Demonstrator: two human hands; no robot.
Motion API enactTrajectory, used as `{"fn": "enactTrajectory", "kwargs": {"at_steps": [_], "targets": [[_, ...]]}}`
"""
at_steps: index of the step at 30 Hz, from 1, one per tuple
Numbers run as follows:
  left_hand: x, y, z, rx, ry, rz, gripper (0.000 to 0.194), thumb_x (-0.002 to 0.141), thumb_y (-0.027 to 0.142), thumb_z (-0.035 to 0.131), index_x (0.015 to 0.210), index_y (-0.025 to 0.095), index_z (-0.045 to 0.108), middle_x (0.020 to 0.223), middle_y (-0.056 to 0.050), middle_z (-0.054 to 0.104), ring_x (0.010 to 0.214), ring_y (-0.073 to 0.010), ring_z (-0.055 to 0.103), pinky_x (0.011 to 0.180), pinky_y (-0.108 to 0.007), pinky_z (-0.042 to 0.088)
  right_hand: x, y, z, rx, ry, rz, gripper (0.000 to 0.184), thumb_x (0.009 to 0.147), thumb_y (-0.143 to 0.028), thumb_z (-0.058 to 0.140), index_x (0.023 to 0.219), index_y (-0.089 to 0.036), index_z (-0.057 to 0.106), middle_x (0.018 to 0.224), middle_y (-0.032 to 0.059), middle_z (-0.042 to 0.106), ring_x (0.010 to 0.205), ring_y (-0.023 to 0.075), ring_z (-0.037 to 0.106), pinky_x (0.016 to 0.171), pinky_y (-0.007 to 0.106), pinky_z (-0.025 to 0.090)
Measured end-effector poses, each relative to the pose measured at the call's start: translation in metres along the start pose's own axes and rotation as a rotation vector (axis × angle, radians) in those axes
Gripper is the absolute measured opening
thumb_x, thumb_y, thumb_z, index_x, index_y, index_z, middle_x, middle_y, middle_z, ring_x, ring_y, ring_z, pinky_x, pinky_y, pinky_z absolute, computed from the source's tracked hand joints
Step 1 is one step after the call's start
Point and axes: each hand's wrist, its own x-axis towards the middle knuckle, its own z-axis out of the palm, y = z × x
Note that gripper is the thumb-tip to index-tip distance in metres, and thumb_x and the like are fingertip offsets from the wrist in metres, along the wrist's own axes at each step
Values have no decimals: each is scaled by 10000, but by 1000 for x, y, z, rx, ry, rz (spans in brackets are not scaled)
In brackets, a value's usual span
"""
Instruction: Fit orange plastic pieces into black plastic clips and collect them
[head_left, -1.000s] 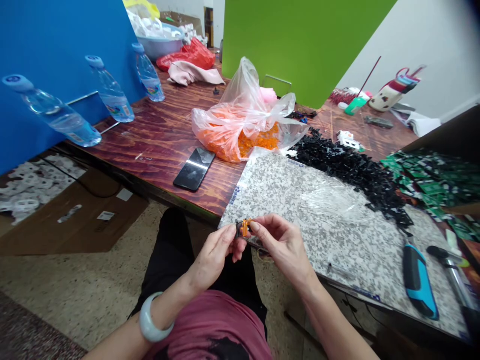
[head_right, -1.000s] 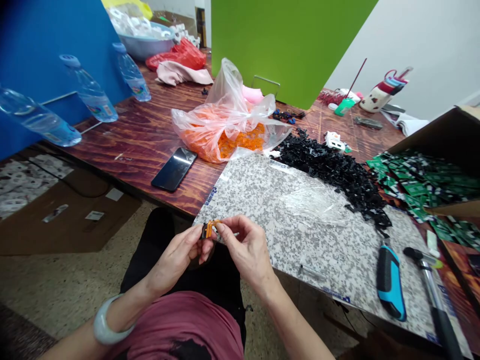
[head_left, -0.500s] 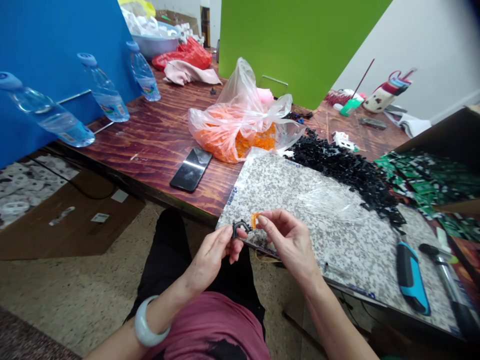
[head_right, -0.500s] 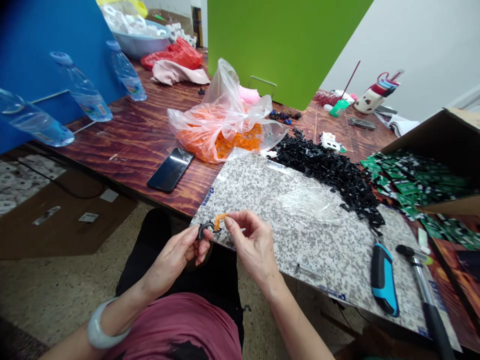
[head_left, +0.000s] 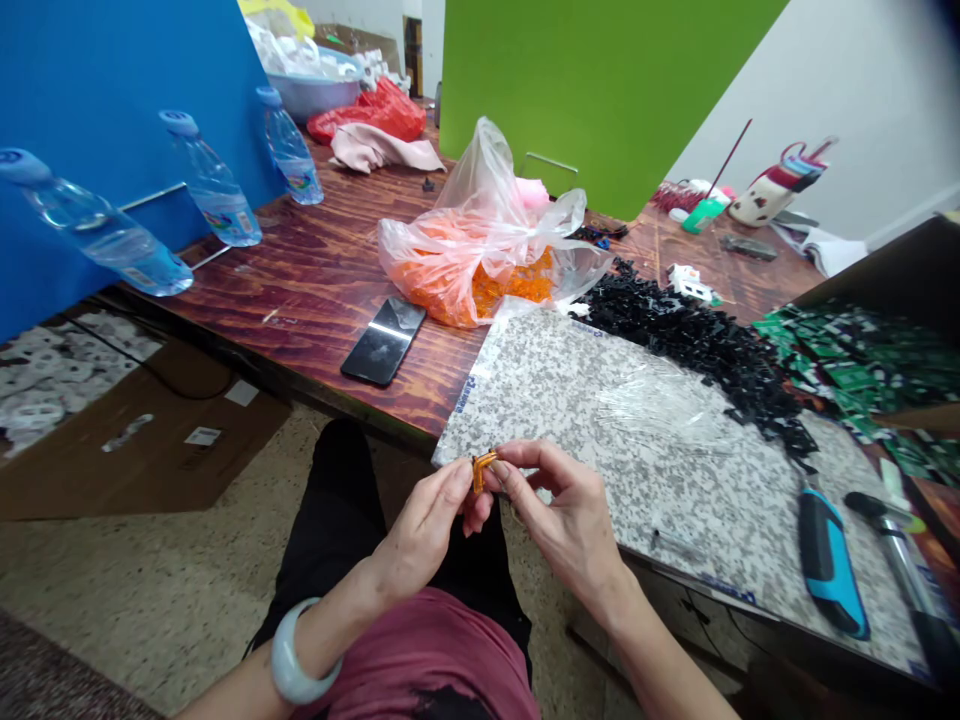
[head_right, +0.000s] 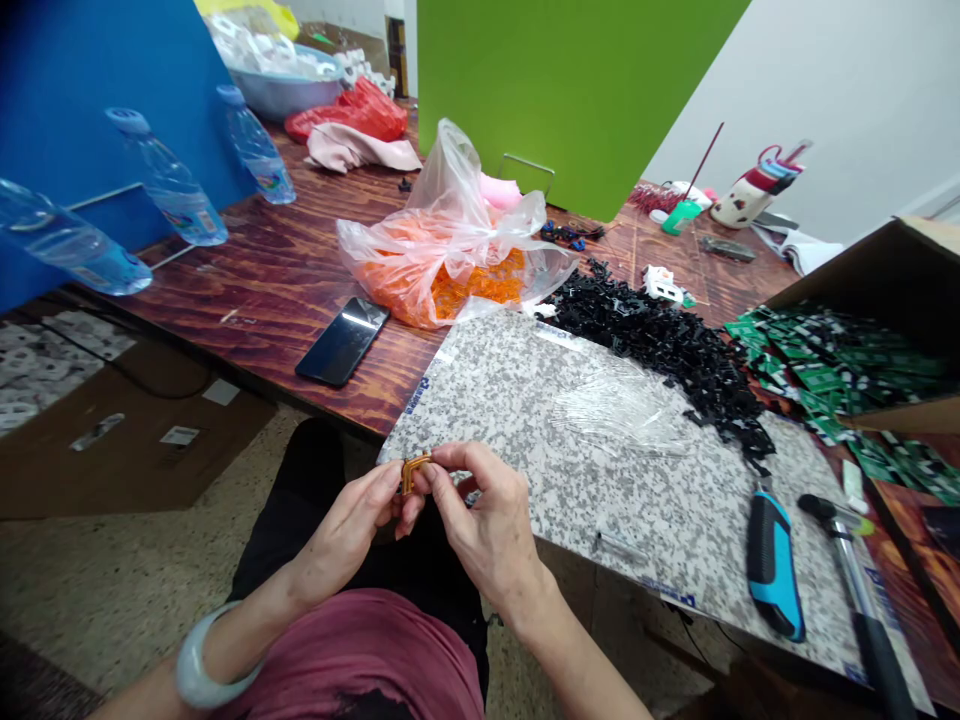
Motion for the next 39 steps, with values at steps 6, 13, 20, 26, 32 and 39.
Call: {"fn": "enactTrajectory", "kwargs": {"at_steps": [6, 13, 20, 26, 32, 39], "targets": [[-2, 0, -1, 102, -15, 67, 347, 945, 431, 374, 808, 162, 545, 673, 17, 489, 614, -118, 446, 601, -242, 398, -3, 1, 1, 8, 4, -17, 91, 843, -239, 588, 869, -184, 655, 868, 65, 703, 763, 168, 665, 616, 269, 556], [-5, -4, -2, 323, 11, 141, 264, 958, 334, 372, 816, 175, 527, 683, 14, 508, 618, -123, 468, 610, -242, 401, -7, 1, 2, 57, 8, -12, 60, 832, -211, 604, 872, -187, 642, 889, 60, 683, 799, 164, 663, 652, 261, 566], [-7, -1, -7, 521, -16, 227, 243, 963, 265, 326, 802, 195, 494, 682, 16, 500, 605, -129, 476, 605, -243, 388, -8, -3, -2, 139, -44, 39, 58, 828, -227, 614, 857, -187, 644, 932, 78, 680, 866, 193, 663, 691, 292, 576], [-8, 4, -14, 630, -95, 266, 225, 960, 234, 315, 791, 201, 460, 684, 14, 484, 613, -132, 461, 605, -250, 377, -4, -4, -9, 214, -169, 143, 156, 807, -300, 651, 912, -184, 655, 899, 59, 690, 810, 177, 667, 681, 278, 569], [-9, 11, -19, 676, -195, 321, 201, 953, 196, 317, 825, 188, 472, 722, 1, 477, 648, -140, 456, 627, -250, 381, -2, -2, -9, 236, -276, 99, 162, 848, -308, 610, 949, -206, 687, 896, 40, 689, 804, 158, 647, 671, 256, 536], [-11, 16, -24, 675, -215, 360, 179, 938, 152, 334, 835, 199, 473, 731, 0, 493, 656, -143, 470, 639, -243, 392, -4, -7, -4, 285, -299, 125, 120, 859, -281, 597, 906, -194, 663, 822, 20, 640, 741, 133, 609, 653, 234, 492]]}}
